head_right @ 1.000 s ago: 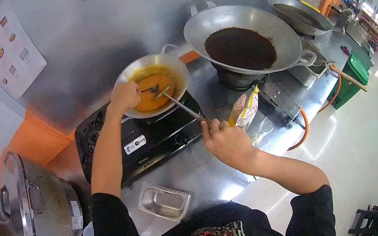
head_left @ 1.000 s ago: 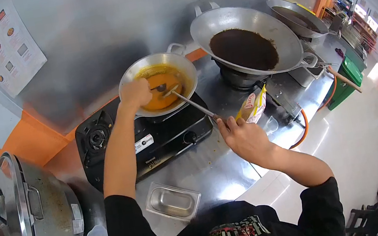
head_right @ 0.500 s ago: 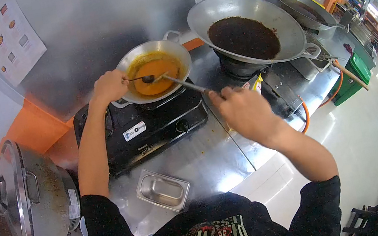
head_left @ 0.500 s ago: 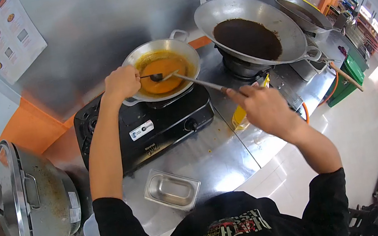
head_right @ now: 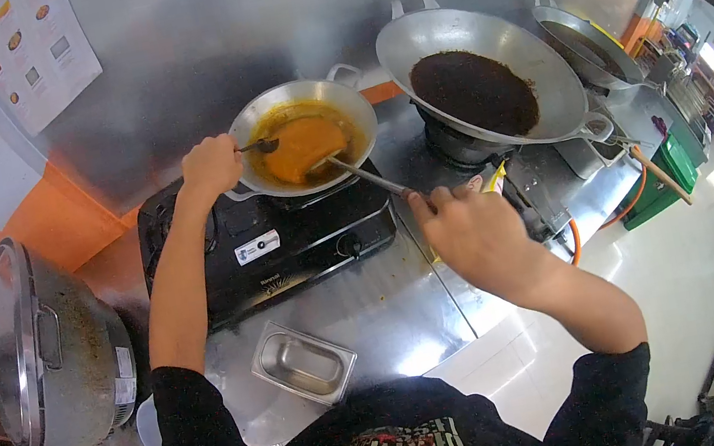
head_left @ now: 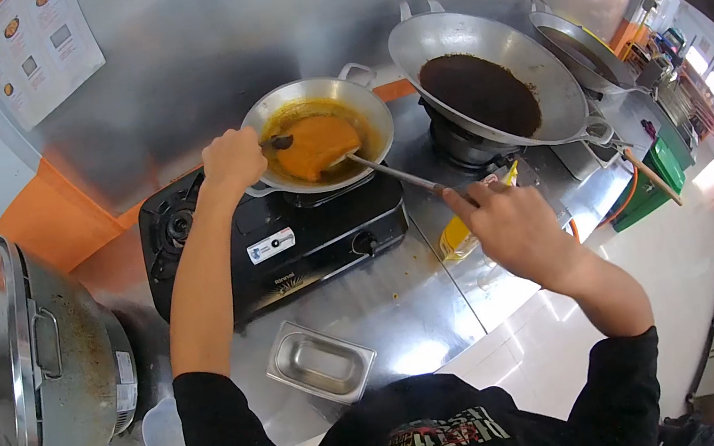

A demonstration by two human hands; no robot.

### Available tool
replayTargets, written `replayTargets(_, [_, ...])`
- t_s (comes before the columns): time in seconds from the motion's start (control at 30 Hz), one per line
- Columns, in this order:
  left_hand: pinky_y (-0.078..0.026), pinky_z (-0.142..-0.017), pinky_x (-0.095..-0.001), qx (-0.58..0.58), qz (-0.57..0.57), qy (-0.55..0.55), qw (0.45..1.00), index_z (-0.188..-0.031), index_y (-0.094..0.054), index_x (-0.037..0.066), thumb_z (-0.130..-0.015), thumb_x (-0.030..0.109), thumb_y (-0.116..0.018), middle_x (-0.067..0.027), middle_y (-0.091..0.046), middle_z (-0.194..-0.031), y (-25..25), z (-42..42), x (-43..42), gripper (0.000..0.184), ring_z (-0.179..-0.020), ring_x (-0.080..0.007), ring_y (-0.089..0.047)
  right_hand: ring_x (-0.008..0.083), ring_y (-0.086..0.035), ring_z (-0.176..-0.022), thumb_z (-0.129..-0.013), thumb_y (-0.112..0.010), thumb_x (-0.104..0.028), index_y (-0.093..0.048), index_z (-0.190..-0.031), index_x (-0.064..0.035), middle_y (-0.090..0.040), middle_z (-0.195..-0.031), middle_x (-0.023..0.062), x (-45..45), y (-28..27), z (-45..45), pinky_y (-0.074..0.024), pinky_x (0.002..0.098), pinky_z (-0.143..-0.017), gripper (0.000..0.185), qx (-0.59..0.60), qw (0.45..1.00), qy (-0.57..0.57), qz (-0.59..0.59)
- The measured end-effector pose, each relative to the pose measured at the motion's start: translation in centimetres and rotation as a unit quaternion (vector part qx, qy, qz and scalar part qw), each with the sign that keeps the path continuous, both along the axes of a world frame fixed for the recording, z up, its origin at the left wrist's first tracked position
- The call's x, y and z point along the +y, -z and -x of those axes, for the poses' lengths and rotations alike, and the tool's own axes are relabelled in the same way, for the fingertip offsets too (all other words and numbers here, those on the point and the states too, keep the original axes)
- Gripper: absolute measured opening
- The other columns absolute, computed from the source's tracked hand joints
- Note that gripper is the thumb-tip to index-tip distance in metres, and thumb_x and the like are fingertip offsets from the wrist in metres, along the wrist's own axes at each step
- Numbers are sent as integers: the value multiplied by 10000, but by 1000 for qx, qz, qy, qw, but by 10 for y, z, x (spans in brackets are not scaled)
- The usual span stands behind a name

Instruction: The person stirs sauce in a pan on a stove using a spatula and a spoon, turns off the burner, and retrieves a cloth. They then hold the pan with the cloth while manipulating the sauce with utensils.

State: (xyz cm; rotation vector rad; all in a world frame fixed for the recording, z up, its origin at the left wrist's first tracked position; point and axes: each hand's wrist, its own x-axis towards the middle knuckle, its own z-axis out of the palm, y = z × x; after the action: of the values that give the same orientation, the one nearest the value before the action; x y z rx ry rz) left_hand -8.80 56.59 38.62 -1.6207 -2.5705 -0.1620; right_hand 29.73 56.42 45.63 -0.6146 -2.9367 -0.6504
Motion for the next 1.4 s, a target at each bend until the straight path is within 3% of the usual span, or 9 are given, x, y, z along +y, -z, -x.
replayTargets(0.3, [-543, -826, -505, -21, -44, -2, 999, -993, -707, 37, -831, 187, -640, -213, -704, -1001, 8, 7, -5, 231, -951, -399, -690, 210, -687, -766, -826, -622, -107, -637, -1214, 0, -645, -878, 99, 14, 57, 33, -564, 303, -550, 403, 49, 998, 13, -38])
replayTargets(0.4, [-540, -843, -503, -2, -37, -9, 999, -1027, -739, 109, -892, 246, -599, -194, -709, -1001, 15, 12, -6, 238, -945, -388, -691, 217, -685, -775, -820, -625, -103, -638, -1210, 2, -643, -879, 101, 21, 67, 39, -568, 301, -550, 404, 62, 997, 9, -36])
replayTargets(0.6, [-539, -837, -503, 4, -39, -20, 999, -1027, -727, 105, -897, 260, -598, -192, -709, -1002, 13, 13, -6, 239, -936, -389, -689, 231, -684, -804, -824, -618, -90, -634, -1217, 4, -642, -892, 115, 34, 70, 47, -578, 307, -576, 405, 78, 997, 12, -23])
replayTargets(0.7, [-540, -836, -502, -6, -61, -19, 998, -979, -708, 31, -856, 191, -623, -212, -710, -994, 8, 6, -8, 219, -943, -400, -692, 238, -682, -802, -828, -612, -91, -633, -1222, -1, -641, -893, 119, 37, 61, 46, -581, 315, -592, 404, 89, 996, 10, -9])
replayTargets(0.8, [-541, -831, -506, -6, -73, -27, 997, -981, -707, 30, -859, 199, -627, -215, -711, -981, 6, 2, -7, 223, -939, -403, -692, 248, -682, -808, -828, -611, -92, -637, -1215, -4, -643, -893, 124, 36, 50, 44, -584, 325, -604, 398, 103, 995, 7, 9])
replayTargets(0.9, [-541, -826, -509, 3, -74, -29, 997, -988, -706, 33, -858, 204, -629, -216, -708, -991, 6, 2, -6, 228, -940, -406, -691, 251, -682, -819, -824, -613, -90, -641, -1199, 4, -648, -894, 129, 33, 43, 47, -584, 331, -605, 388, 117, 993, 4, 7])
replayTargets(1.0, [-530, -841, -518, 4, -66, -46, 997, -1048, -711, 116, -905, 276, -587, -186, -705, -1022, 7, 4, -3, 248, -964, -401, -677, 249, -681, -825, -822, -613, -93, -640, -1189, 18, -651, -900, 134, 38, 53, 54, -584, 329, -603, 385, 130, 991, -4, -13])
replayTargets(1.1, [-543, -818, -507, -1, -94, -37, 995, -980, -701, 39, -847, 197, -629, -212, -705, -994, 0, -3, -7, 219, -930, -406, -691, 246, -680, -824, -817, -618, -99, -635, -1189, 27, -654, -907, 134, 40, 66, 58, -584, 326, -601, 394, 123, 992, -7, -9])
replayTargets(1.4, [-545, -819, -506, 7, -89, -36, 995, -967, -697, 28, -840, 192, -637, -212, -705, -992, 7, 1, -8, 216, -937, -404, -690, 240, -681, -822, -810, -619, -86, -622, -1216, 30, -654, -907, 127, 32, 69, 30, -582, 329, -605, 422, 76, 997, -4, 0])
